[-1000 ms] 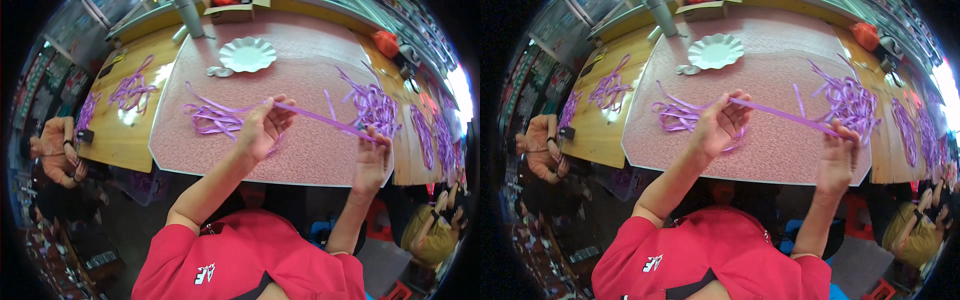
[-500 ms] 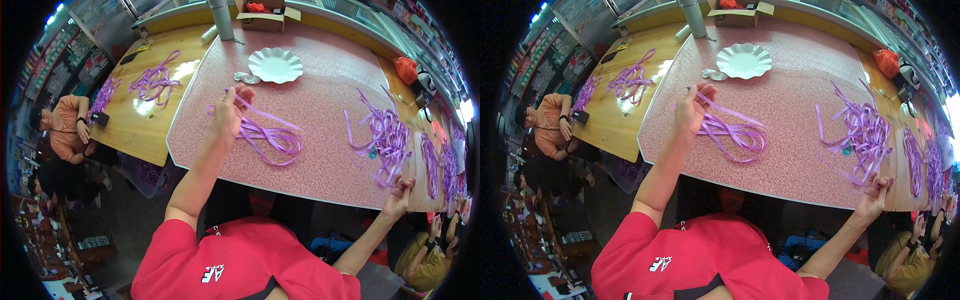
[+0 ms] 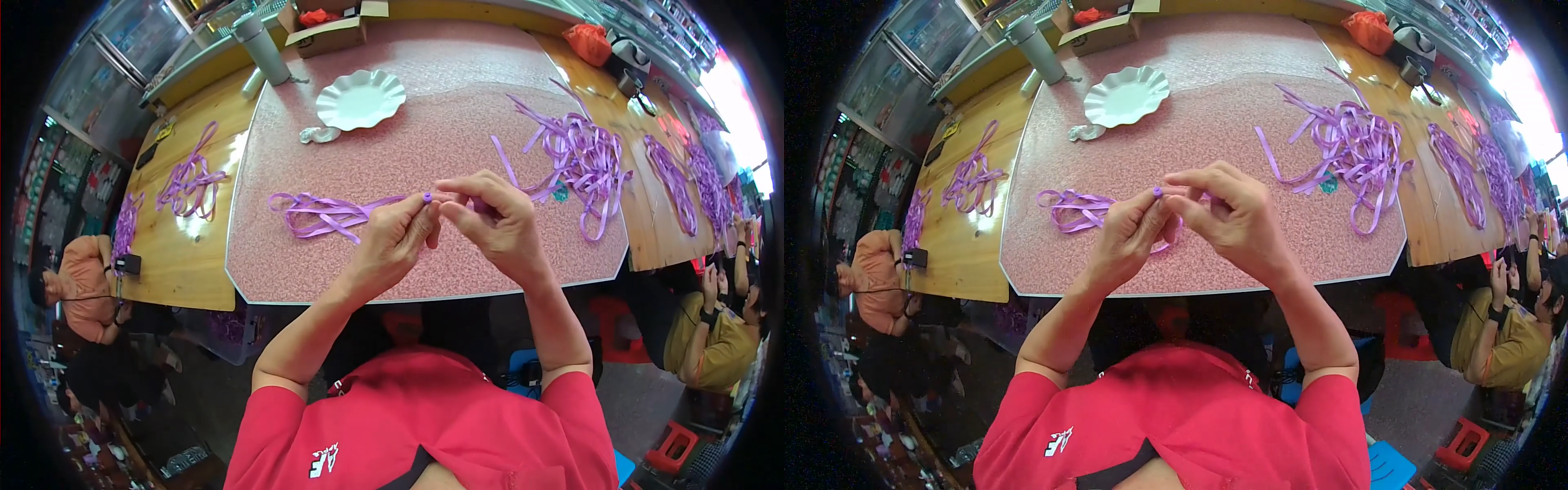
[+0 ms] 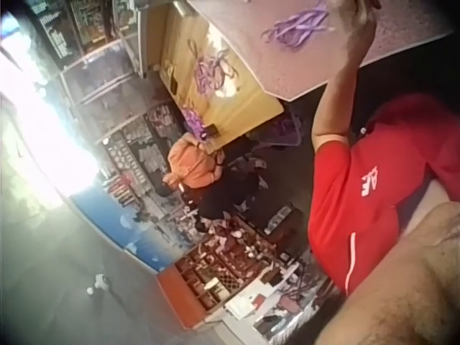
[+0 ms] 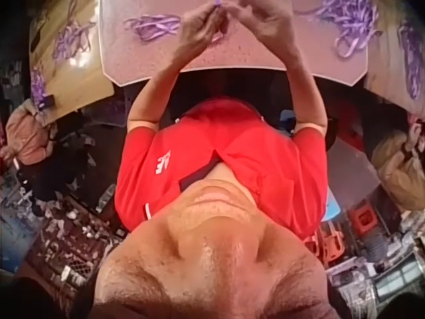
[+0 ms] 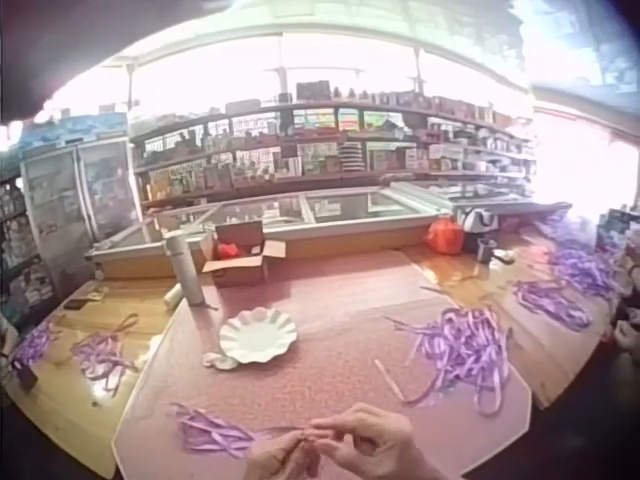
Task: The person is tying knots or loops into purple ribbons at a factory workbench.
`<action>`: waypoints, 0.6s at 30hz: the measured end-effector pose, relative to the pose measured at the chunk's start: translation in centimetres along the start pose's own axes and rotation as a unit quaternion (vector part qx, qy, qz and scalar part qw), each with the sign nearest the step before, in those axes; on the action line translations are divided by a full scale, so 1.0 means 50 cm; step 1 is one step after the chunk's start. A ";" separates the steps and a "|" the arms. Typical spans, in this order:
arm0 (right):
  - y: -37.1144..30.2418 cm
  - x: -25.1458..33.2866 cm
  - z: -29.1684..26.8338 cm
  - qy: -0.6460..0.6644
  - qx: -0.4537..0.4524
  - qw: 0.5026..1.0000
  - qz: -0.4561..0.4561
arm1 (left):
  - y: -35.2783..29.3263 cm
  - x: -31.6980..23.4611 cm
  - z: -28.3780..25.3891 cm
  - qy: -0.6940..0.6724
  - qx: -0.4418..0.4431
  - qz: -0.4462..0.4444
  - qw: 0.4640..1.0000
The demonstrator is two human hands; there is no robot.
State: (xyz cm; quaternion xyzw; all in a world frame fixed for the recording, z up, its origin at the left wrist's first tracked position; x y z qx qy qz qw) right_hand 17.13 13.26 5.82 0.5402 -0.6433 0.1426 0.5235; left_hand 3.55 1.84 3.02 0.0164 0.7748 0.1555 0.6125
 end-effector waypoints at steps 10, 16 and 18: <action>-0.005 -0.030 0.017 0.061 -0.026 0.998 0.014 | -0.004 -0.007 0.009 -0.054 -0.036 -0.015 0.998; -0.006 -0.028 0.019 0.146 -0.026 0.987 0.058 | -0.003 0.007 -0.002 -0.141 -0.062 -0.034 0.988; -0.006 -0.030 0.011 0.047 -0.019 0.999 -0.012 | -0.001 0.008 -0.005 -0.154 -0.070 -0.032 0.985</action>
Point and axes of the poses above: each hand's wrist, its own y-axis towards the middle knuckle, its own z-axis out of the palm, x = y × z, the point moved 1 cm from there along y, towards the middle knuckle, and after that the axes turned 9 degrees about x, right-handed, at the moved point
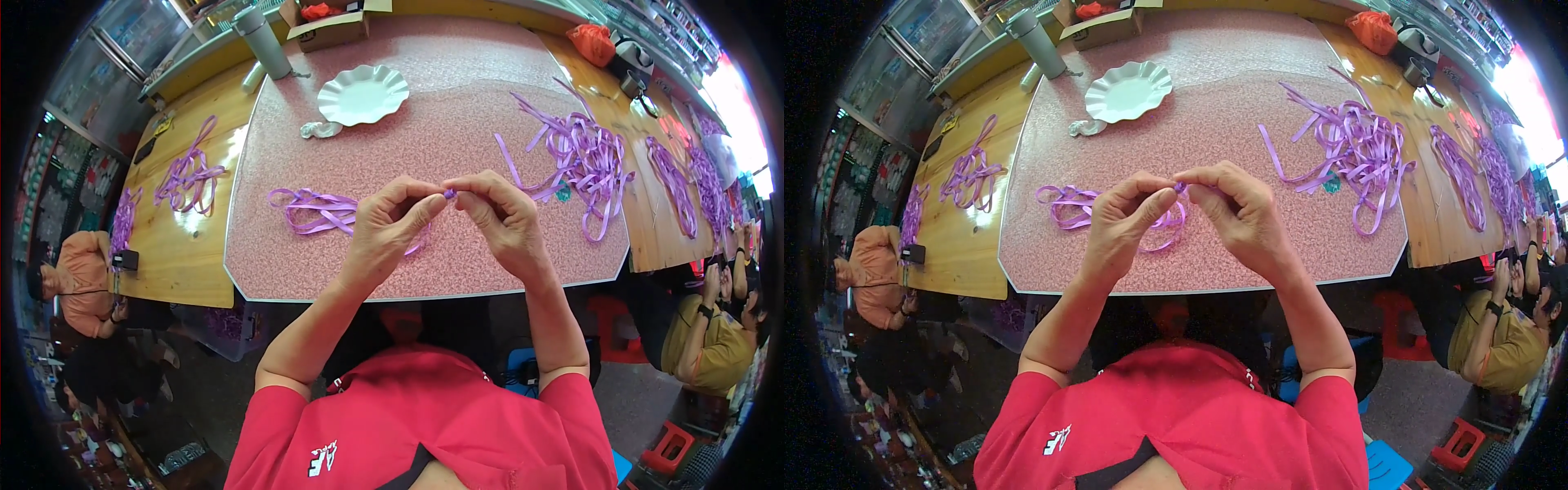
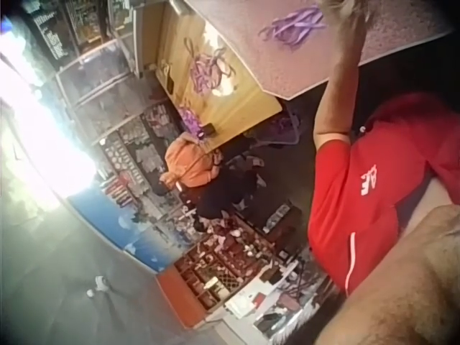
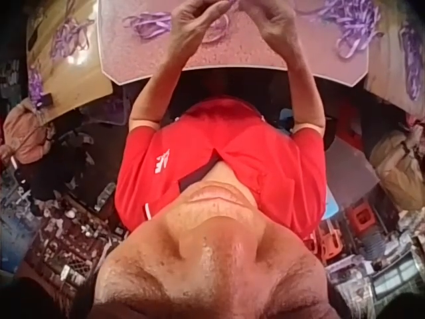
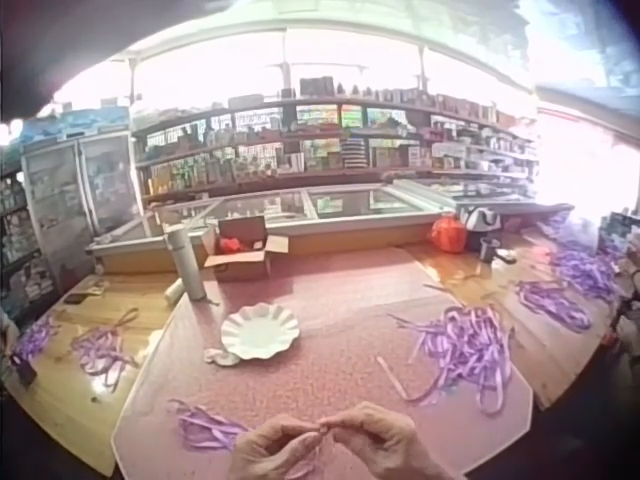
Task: The person is tying knots or loops into purple ribbons at a factory workbench.
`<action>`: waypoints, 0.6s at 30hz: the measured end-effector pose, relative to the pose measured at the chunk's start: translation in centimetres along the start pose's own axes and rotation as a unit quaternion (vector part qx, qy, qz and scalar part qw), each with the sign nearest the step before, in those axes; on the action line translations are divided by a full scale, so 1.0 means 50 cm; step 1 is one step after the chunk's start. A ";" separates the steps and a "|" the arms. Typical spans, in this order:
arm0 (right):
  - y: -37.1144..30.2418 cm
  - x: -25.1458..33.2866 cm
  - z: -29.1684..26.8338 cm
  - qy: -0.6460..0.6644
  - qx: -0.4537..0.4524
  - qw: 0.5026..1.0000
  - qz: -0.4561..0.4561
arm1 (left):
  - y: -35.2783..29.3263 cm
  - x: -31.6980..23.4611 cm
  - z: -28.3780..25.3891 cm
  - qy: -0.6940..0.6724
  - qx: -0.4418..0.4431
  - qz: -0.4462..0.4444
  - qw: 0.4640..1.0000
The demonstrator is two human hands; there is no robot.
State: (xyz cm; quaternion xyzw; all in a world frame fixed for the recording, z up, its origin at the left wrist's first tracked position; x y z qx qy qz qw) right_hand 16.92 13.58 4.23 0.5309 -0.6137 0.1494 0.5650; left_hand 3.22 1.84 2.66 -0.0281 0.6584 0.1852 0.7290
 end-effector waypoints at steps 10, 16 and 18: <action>-0.035 -0.020 -0.012 0.165 -0.010 0.982 0.095 | 0.000 0.004 0.001 -0.151 0.013 -0.053 0.987; -0.035 -0.018 0.013 0.052 -0.028 0.997 0.039 | -0.002 0.004 0.003 -0.127 0.022 -0.045 0.991; -0.033 -0.022 0.015 0.049 -0.025 0.998 0.027 | -0.004 0.003 0.004 -0.114 0.022 -0.042 0.992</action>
Point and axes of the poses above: each hand's wrist, its own y-axis towards the middle knuckle, its own z-axis out of the palm, x = y × z, the point moved 1 cm from there along y, towards the middle knuckle, and after that the axes turned 9 degrees about x, right-handed, at the moved point
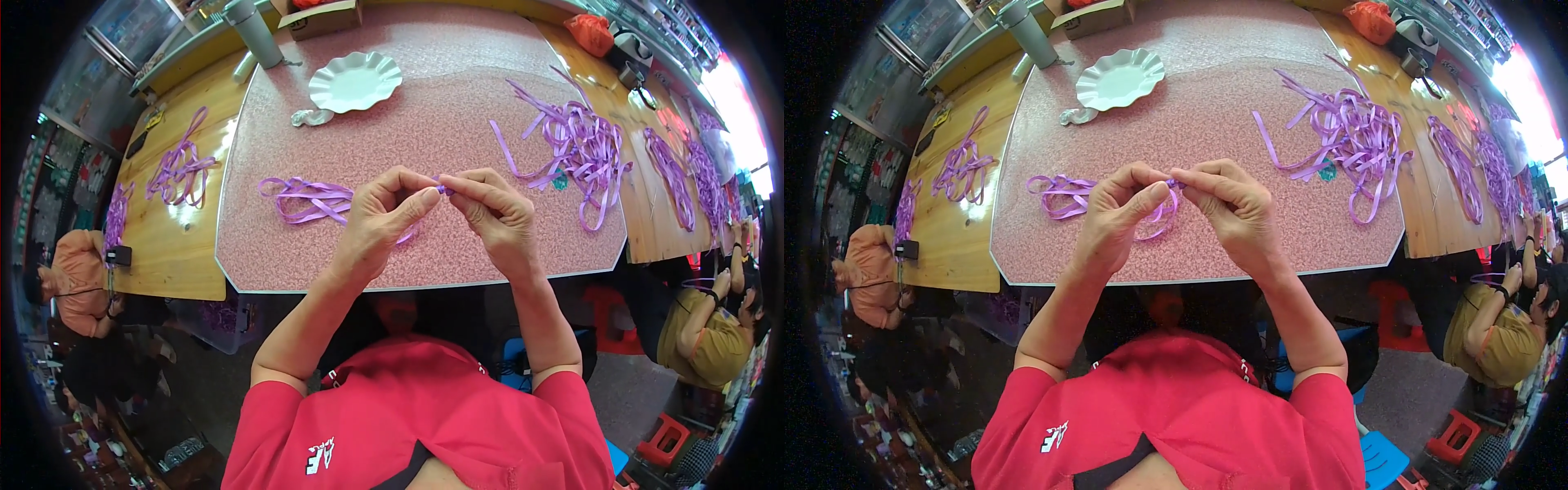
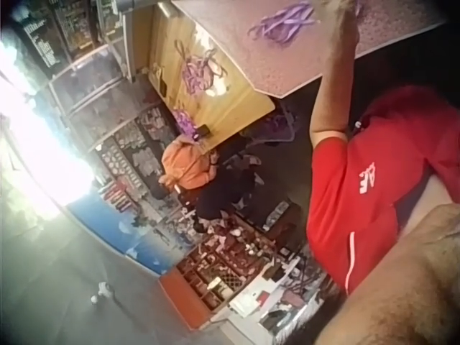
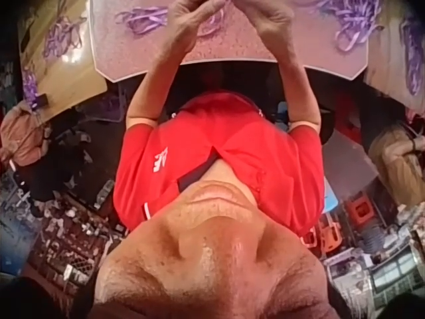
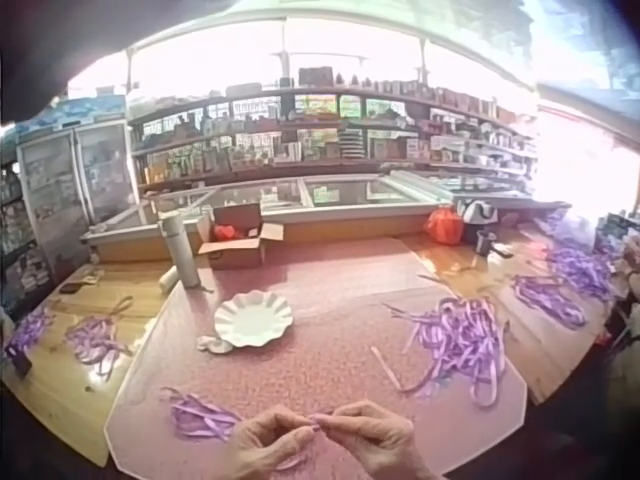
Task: The person is tying knots or loops into purple ribbons at a factory workbench.
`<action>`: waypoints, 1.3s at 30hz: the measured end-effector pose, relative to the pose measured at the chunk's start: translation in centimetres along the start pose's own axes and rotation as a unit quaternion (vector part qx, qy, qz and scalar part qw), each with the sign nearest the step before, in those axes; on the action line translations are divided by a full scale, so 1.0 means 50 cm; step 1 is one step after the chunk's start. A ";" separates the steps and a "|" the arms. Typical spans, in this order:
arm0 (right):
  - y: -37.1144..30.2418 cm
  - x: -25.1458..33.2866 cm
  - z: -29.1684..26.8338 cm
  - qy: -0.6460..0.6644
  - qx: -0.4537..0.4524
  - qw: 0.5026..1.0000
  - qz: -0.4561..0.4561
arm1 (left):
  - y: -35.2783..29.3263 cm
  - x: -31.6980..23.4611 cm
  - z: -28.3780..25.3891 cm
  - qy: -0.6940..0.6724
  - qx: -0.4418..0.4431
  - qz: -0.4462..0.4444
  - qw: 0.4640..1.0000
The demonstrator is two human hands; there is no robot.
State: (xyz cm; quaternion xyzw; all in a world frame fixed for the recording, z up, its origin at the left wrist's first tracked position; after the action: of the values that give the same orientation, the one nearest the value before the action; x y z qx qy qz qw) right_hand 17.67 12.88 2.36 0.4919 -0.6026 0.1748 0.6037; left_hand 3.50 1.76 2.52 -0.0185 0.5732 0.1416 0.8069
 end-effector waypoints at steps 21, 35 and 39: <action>-0.004 0.010 0.011 0.228 -0.050 0.961 0.151 | 0.000 0.005 0.004 0.072 -0.012 0.020 0.997; 0.007 0.007 -0.019 0.228 0.025 0.970 0.085 | 0.001 -0.009 0.008 0.072 0.025 -0.024 0.997; 0.006 0.010 -0.021 0.094 0.030 0.995 0.010 | 0.003 -0.008 0.010 0.117 0.021 -0.014 0.993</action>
State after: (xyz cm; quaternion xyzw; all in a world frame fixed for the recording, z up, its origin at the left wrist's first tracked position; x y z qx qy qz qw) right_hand 18.14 13.69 3.15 0.4851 -0.5427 0.2438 0.6409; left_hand 3.79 1.92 3.07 -0.0259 0.6659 0.1149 0.7367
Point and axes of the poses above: each hand's wrist, its own y-axis towards the middle knuckle, its own z-axis out of the palm, x = y × z, the point moved 1 cm from there along y, towards the middle knuckle, and after that the axes turned 9 degrees about x, right-handed, at the moved point
